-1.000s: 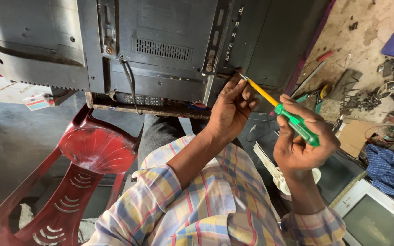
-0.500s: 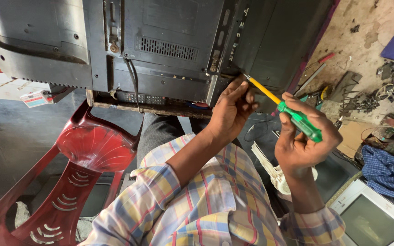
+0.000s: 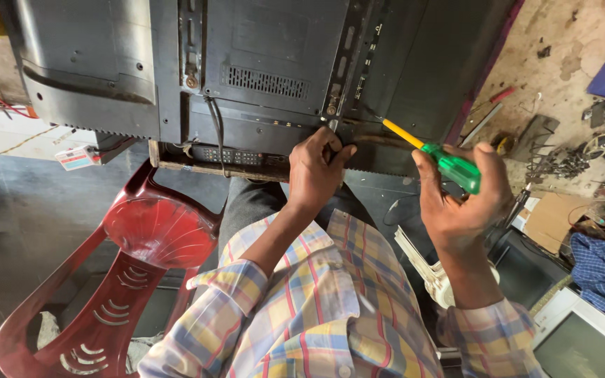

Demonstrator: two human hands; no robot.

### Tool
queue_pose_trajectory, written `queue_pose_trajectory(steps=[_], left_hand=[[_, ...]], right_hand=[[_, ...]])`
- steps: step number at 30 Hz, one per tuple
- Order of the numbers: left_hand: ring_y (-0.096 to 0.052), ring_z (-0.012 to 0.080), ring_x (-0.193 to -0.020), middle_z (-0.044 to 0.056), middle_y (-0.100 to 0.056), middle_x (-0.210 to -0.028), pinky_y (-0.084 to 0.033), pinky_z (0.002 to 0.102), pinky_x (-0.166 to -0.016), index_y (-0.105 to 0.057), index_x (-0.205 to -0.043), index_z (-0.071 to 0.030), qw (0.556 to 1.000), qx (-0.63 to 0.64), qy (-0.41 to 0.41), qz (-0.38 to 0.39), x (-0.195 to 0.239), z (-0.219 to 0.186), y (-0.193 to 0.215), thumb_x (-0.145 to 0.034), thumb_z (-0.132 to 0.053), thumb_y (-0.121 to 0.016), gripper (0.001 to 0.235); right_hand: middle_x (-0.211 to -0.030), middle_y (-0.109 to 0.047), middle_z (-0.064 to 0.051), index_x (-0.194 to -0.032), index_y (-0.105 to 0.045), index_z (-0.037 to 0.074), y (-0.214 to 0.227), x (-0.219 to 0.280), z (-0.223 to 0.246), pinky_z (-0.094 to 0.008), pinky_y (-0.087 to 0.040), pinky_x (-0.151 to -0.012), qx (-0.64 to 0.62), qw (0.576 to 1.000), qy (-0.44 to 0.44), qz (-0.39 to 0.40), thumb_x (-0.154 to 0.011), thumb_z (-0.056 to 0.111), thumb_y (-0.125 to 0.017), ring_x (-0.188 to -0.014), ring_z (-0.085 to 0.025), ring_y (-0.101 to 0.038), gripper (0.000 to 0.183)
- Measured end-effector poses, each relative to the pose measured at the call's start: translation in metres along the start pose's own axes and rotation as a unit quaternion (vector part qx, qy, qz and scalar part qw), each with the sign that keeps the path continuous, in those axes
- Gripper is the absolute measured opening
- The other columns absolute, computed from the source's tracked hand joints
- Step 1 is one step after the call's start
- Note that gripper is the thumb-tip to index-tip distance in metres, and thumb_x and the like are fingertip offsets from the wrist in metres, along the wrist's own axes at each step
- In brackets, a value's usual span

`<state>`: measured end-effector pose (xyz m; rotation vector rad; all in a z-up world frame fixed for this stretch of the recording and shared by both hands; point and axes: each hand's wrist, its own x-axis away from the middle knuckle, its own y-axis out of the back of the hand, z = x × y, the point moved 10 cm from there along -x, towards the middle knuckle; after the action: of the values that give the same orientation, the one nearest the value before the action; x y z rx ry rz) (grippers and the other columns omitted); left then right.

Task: The person uses a screwdriver to remove multiple screws from the back panel of a television set. They systematically loosen and remove screws from various locations on the rear casing, placing them aside on the workbench.

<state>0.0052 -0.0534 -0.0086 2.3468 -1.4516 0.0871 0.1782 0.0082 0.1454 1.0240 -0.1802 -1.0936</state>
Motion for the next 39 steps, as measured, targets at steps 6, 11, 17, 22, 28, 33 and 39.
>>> queue_pose_trajectory(steps=[6,11,17,22,28,33,39], left_hand=[[-0.038,0.0173,-0.050,0.007,-0.043,-0.057,-0.039,0.031,-0.049,-0.047,-0.078,-0.003,0.999,0.006,0.042,-0.006,0.000,0.013,0.002,-0.078,-0.012,-0.090,0.045],[-0.036,0.0165,-0.052,0.008,-0.040,-0.058,-0.039,0.031,-0.049,-0.044,-0.073,-0.003,1.000,0.002,0.029,0.009,-0.005,0.010,0.002,-0.079,-0.013,-0.091,0.048],[-0.039,0.0157,-0.048,0.007,-0.044,-0.053,-0.040,0.033,-0.048,-0.043,-0.062,-0.003,0.997,-0.033,0.053,0.041,-0.013,0.019,0.000,-0.072,-0.014,-0.094,0.053],[-0.042,0.0136,-0.048,0.007,-0.047,-0.052,-0.043,0.032,-0.048,-0.042,-0.060,-0.003,0.993,-0.028,0.078,0.087,-0.025,0.027,-0.006,-0.070,-0.016,-0.095,0.056],[-0.039,0.0158,-0.047,0.006,-0.045,-0.052,-0.040,0.033,-0.047,-0.042,-0.061,-0.003,0.996,-0.036,0.034,0.079,-0.021,0.017,-0.004,-0.071,-0.017,-0.095,0.056],[-0.038,0.0176,-0.047,0.007,-0.044,-0.052,-0.039,0.034,-0.047,-0.043,-0.063,-0.003,0.995,-0.044,0.020,0.083,-0.020,0.017,-0.003,-0.073,-0.018,-0.095,0.055],[-0.040,0.0170,-0.046,0.007,-0.045,-0.052,-0.041,0.034,-0.047,-0.042,-0.061,-0.004,0.993,-0.053,0.016,0.108,-0.028,0.016,-0.007,-0.072,-0.019,-0.095,0.056]], right_hand=[[-0.130,-0.061,-0.017,-0.157,-0.033,0.003,-0.002,0.005,-0.018,-0.034,-0.060,-0.093,-0.094,0.993,-0.066,0.025,-0.113,0.000,-0.074,-0.108,-0.026,-0.069,0.059],[-0.121,-0.066,-0.012,-0.151,-0.036,0.002,0.000,-0.002,-0.007,-0.034,-0.060,-0.087,-0.008,1.000,0.019,0.007,-0.101,0.007,-0.089,-0.094,-0.027,-0.072,0.073],[-0.120,-0.067,-0.013,-0.152,-0.035,0.004,0.001,-0.008,-0.010,-0.032,-0.061,-0.094,-0.058,0.998,-0.035,0.001,-0.109,0.002,-0.083,-0.104,-0.028,-0.075,0.064],[-0.126,-0.061,-0.022,-0.156,-0.034,0.000,0.000,-0.014,-0.011,-0.031,-0.061,-0.097,-0.033,0.997,-0.065,0.021,-0.109,0.004,-0.084,-0.105,-0.029,-0.070,0.068],[-0.110,-0.069,-0.010,-0.154,-0.040,0.003,0.002,-0.011,-0.006,-0.028,-0.059,-0.094,0.003,1.000,-0.019,-0.012,-0.104,0.011,-0.093,-0.098,-0.023,-0.074,0.072],[-0.123,-0.065,-0.018,-0.156,-0.040,0.003,-0.001,-0.004,-0.015,-0.028,-0.056,-0.092,-0.026,0.996,-0.082,0.006,-0.112,0.010,-0.083,-0.100,-0.024,-0.070,0.063],[-0.115,-0.069,-0.011,-0.152,-0.039,0.000,0.003,-0.015,-0.002,-0.033,-0.056,-0.094,0.002,0.998,-0.055,-0.013,-0.112,0.018,-0.082,-0.099,-0.021,-0.069,0.062]])
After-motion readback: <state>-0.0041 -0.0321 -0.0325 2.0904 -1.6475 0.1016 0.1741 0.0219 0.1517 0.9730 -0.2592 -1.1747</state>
